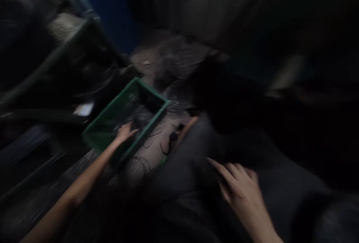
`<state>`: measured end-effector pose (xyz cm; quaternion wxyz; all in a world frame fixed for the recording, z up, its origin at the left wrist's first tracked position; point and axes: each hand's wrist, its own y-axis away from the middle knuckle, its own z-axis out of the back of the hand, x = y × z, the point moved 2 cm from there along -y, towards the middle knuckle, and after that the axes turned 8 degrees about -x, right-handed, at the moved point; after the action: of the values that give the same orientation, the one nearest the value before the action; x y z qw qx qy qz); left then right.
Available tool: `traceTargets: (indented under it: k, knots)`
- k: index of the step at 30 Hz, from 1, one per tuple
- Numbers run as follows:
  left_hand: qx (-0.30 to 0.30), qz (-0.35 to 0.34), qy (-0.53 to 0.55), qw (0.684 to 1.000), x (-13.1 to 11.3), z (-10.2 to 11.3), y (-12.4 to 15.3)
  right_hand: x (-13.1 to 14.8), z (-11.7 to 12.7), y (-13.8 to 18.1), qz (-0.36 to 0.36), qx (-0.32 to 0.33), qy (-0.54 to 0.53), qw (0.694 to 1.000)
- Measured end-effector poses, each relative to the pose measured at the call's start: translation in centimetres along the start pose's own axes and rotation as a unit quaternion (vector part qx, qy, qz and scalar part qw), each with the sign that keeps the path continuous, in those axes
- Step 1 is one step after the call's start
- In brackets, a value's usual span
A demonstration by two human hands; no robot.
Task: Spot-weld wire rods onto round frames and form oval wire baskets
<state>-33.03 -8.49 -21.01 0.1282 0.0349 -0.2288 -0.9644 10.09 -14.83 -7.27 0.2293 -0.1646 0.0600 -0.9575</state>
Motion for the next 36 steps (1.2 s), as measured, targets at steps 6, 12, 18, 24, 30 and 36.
traceTargets:
  k: [6, 12, 18, 24, 30, 36]
  knots:
    - [-0.207, -0.163, 0.277, 0.924, -11.3, 7.6, -2.2, -6.8, -0.6, 3.8, -0.267, -0.057, 0.086, 0.958]
    - [-0.202, -0.412, 0.37, 0.808, -28.2, 9.1, 5.7, -7.7, -2.2, 8.7, -0.269, -0.126, 0.096, 0.95]
    - [-0.214, -0.494, 0.238, 0.809, -32.6, 3.0, 5.8, -12.9, 7.7, 14.0, -0.343, -0.361, 0.086, 0.863]
    - [-0.244, -0.487, 0.269, 0.794, -31.7, 3.5, 5.2, -20.4, 14.1, 23.9, -0.536, -0.115, 0.217, 0.808]
    - [-0.257, -0.464, 0.266, 0.805, -32.2, 3.7, 5.9, -15.8, 7.0, 28.0, -0.493, 0.098, 0.1, 0.859]
    - [-0.237, -0.474, 0.264, 0.806, -32.3, 3.4, 5.7, -17.9, 12.2, 28.2, -0.516, -0.241, 0.072, 0.819]
